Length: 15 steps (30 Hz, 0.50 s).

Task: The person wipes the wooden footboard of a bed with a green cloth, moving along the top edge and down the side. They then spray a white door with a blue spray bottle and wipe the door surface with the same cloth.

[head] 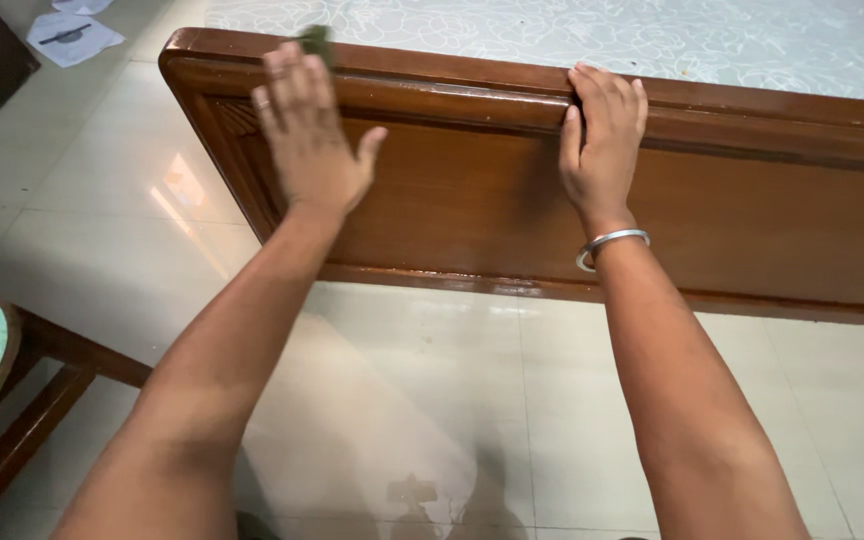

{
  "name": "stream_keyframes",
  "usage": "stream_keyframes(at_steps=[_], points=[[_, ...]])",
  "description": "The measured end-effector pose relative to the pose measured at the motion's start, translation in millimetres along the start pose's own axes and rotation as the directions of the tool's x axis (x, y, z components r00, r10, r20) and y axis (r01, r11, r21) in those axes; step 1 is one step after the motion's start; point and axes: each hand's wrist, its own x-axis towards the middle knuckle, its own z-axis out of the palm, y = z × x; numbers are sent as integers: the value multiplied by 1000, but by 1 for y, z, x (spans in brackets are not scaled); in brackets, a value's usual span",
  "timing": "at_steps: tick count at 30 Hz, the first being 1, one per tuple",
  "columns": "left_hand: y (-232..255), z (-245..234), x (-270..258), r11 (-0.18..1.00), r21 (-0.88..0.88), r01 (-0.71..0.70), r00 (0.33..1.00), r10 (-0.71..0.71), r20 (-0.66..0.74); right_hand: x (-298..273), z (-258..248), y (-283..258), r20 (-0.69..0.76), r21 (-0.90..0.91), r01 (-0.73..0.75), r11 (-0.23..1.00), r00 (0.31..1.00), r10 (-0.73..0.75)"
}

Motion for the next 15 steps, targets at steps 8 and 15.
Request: stream_keyframes(at_steps=[8,15], points=[[27,-8,-20,948,-271,167,986,-161,43,-2,3,-2,-3,-29,-9,1000,1000,9],[106,-41,3,863,-479,-159,956,257,144,-2,5,0,14,-39,-24,999,1000,25]])
